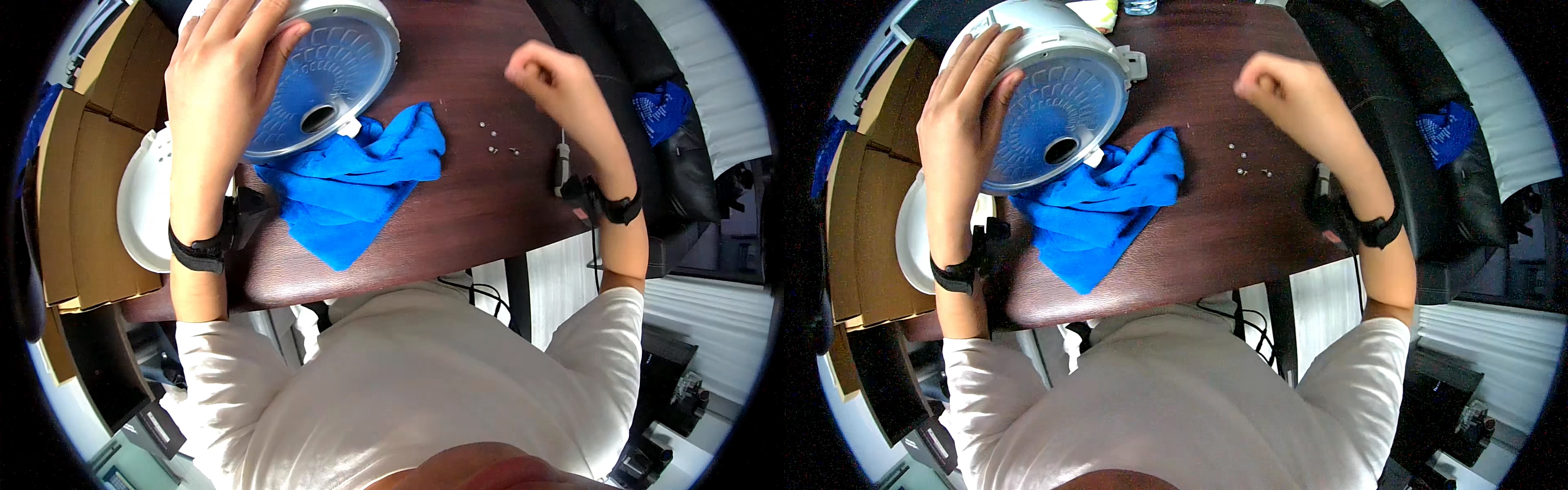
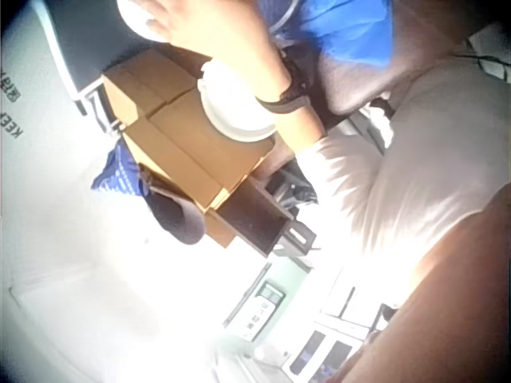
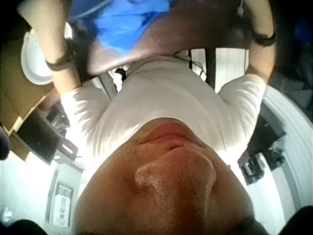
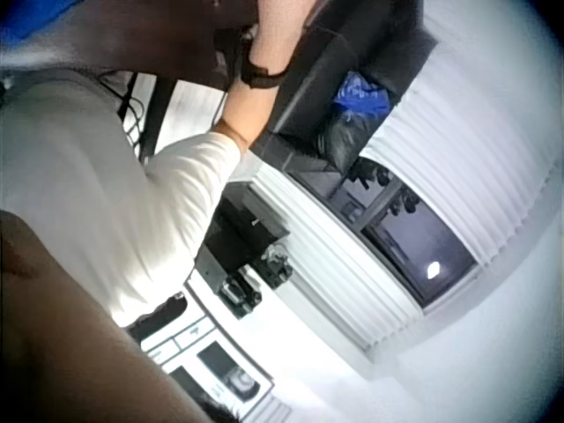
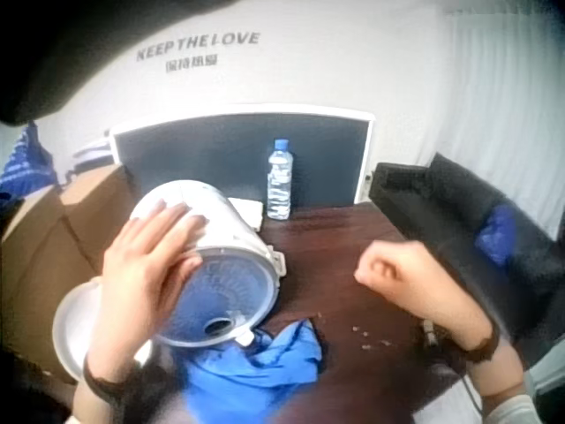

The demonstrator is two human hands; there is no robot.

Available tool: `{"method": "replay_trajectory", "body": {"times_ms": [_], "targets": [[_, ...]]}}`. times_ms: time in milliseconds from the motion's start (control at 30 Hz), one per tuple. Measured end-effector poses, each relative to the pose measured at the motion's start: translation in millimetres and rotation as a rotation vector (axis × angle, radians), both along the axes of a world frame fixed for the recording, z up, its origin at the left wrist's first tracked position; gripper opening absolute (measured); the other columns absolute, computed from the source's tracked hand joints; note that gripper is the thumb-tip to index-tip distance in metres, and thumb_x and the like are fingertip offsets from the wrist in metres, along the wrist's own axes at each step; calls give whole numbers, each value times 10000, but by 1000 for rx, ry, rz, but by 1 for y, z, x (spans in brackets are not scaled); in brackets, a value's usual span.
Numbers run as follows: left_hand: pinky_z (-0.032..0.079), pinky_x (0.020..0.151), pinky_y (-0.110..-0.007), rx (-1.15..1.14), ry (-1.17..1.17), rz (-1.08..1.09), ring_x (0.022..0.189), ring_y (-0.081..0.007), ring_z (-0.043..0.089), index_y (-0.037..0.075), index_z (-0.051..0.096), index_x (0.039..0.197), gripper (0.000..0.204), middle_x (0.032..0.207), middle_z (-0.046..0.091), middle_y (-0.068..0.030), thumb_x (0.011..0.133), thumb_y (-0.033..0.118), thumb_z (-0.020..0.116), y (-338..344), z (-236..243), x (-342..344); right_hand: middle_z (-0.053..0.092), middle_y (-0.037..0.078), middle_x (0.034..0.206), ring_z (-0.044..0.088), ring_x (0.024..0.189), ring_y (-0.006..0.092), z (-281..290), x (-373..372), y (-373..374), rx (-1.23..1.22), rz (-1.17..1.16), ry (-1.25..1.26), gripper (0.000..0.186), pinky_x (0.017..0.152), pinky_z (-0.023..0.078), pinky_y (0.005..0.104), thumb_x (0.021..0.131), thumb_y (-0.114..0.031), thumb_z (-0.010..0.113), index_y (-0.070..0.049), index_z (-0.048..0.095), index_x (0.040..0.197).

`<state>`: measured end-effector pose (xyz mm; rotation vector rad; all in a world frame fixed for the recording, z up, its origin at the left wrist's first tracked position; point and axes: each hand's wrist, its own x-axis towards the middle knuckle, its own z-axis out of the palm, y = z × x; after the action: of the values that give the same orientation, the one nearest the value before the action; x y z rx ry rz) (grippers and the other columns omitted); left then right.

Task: The person wipes the bottom of a white appliance with a blue cloth, then uses a screwdriver to loosen and remove screws from the base. The person handles the appliance base and a small white plastic piece while working at a table.

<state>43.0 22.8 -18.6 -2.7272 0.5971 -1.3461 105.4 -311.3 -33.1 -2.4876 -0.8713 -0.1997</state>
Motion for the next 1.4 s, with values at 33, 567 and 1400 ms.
{"method": "replay_trajectory", "body": {"times_ms": [33, 567, 1400], "targets": [[467, 946, -407, 17, -6, 5, 1170, -312, 554, 186, 614, 1219, 347, 1247, 601, -64, 883, 271, 625, 0, -1, 0, 491, 66, 568, 476, 512, 115, -7, -7, -3, -44, -50, 61, 130, 512, 412, 275, 846, -139, 671, -24, 614, 860], [445, 888, -445, -42, 9, 18, 1081, -378, 559, 72, 628, 1109, 323, 1129, 617, -167, 813, 196, 663, -15, 11, -4, 622, 119, 671, 626, 648, 270, -71, 4, 2, -305, -13, 255, 123, 611, 477, 359, 829, -115, 658, -26, 609, 897], [424, 963, -468, -2, 26, 87, 1158, -353, 546, 183, 605, 1210, 382, 1229, 597, -98, 848, 296, 646, -13, 6, -1, 664, 53, 801, 610, 655, 70, -10, -8, 152, 1040, 222, 192, 128, 584, 497, 182, 817, -32, 711, 32, 651, 911]]}}
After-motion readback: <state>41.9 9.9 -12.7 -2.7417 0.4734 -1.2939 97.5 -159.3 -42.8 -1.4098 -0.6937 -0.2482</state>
